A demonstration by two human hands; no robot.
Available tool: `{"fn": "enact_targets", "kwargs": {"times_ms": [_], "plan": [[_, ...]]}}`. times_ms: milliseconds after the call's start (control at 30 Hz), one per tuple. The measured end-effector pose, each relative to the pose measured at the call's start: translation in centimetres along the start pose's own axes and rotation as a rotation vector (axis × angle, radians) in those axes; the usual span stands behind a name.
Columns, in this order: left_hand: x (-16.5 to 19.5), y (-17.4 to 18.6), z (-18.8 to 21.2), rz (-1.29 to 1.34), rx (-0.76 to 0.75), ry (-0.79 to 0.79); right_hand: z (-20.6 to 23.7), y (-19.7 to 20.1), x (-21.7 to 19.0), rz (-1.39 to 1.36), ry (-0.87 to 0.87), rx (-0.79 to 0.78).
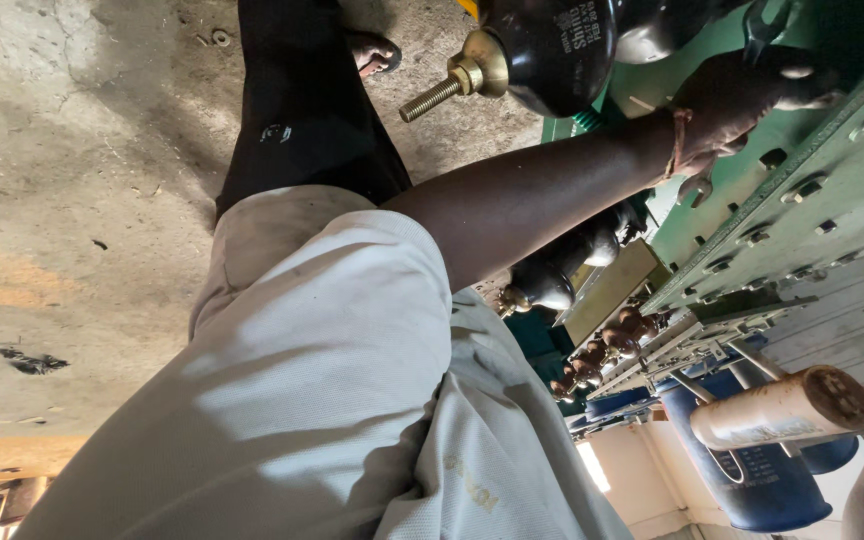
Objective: The person kneels on the workshop floor and uses wrenches to loosen and tighten bolts on the green bolted housing of a machine, working around its edges bolt by bolt and repositioning the wrenches repeatedly. The person shifts position to reach bolts on other sides of the housing.
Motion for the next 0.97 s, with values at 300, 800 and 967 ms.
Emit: {"fn": "enact_targets", "kwargs": {"times_ms": [300, 800, 967], "plan": [[-1.0, 0.0, 0.7, 0.072, -0.129, 0.125, -0.4, 0.3, 0.2, 0.002, 0.023, 0.024], [3.4, 0.3, 5.2, -0.026, -0.143, 0.164, -0.3, 0.9, 0.4, 0.063, 0.076, 0.113], [5.8, -0.9, 6.1, 0.056, -0.043, 0.183, -1.8, 3.3, -3.3, 0.194, 0.015, 0.126]]}}
Point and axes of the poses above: each hand's wrist, its own z-axis away from the middle knuckle, its own y-axis out of the back of the hand, x = y × z, the point moved 10 cm from there along -z, towards the middle knuckle, and after that the axes turned 14 degrees about y, right-handed, at the moved point
